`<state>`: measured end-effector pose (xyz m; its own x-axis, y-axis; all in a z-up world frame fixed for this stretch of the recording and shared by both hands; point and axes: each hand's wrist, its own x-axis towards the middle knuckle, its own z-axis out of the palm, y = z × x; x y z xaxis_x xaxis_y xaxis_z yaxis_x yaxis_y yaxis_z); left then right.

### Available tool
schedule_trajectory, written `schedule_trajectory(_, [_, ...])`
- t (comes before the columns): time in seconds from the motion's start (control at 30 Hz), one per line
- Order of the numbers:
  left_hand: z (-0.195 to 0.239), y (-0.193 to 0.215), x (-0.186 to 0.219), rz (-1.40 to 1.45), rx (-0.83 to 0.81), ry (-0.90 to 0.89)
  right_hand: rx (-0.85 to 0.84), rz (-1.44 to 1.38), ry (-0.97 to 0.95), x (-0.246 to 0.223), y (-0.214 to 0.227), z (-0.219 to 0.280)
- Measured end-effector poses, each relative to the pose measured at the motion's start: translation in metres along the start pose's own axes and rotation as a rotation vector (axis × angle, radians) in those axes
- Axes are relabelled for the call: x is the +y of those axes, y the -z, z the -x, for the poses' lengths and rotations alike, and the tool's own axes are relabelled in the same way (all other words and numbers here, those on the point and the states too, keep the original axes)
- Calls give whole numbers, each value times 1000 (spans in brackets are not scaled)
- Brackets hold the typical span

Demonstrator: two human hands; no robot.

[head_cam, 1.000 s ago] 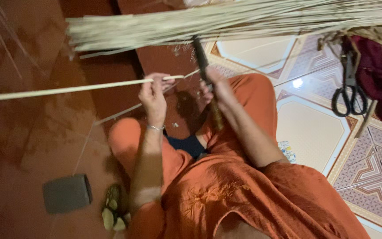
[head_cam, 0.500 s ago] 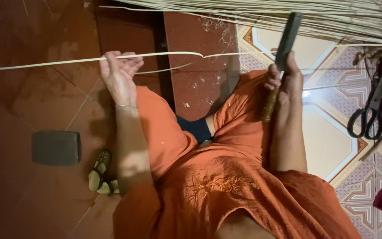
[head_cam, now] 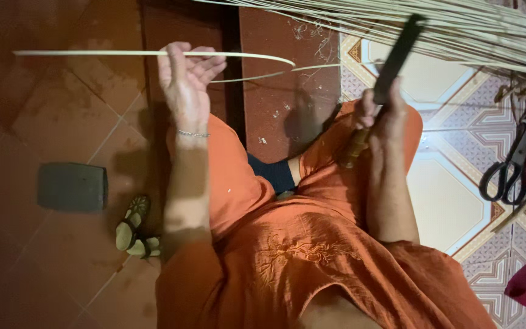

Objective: The person sits on the floor and uses a knife to shave and split long bamboo strips. They then gather the strips, trim the ends with scissors, and tie them into a bundle using a thin strip of bamboo.

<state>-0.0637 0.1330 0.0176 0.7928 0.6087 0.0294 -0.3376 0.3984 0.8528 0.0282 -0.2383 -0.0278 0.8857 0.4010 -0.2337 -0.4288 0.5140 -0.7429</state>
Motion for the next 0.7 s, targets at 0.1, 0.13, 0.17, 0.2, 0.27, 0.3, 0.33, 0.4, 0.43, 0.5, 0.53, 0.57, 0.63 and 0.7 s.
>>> schedule_trajectory(0.1, [11,-23,13,-17,-15,-42,-66,77,-132,24,-32,-5])
schedule_trajectory(0.13, [14,-28,18,4,-27,-45,-68,58,-179,35,-41,-9])
schedule_trajectory(0.17, [19,-33,22,24,-39,-45,-68,39,-227,46,-49,-13])
schedule_trajectory(0.2, [24,-36,26,44,-51,-45,-67,20,-275,55,-57,-16])
schedule_trajectory(0.27, [32,-41,35,40,-70,-60,-50,10,-294,71,-71,-20])
schedule_trajectory(0.3, [35,-43,39,39,-79,-70,-45,6,-303,76,-77,-22])
schedule_trajectory(0.33, [39,-45,43,44,-83,-74,-53,7,-315,79,-81,-23])
schedule_trajectory(0.4, [43,-49,50,59,-94,-76,-63,8,-338,84,-87,-27])
schedule_trajectory(0.43, [43,-51,53,69,-108,-101,-59,19,-343,86,-88,-28])
schedule_trajectory(0.5, [44,-54,57,91,-135,-154,-51,41,-355,87,-90,-30])
schedule_trajectory(0.53, [44,-56,57,111,-131,-149,-50,62,-344,85,-90,-31])
schedule_trajectory(0.57, [44,-58,57,132,-130,-146,-50,84,-330,81,-89,-31])
schedule_trajectory(0.63, [42,-64,54,144,-154,-163,-60,125,-342,76,-91,-32])
schedule_trajectory(0.7, [36,-72,48,124,-203,-204,-81,164,-394,70,-91,-33])
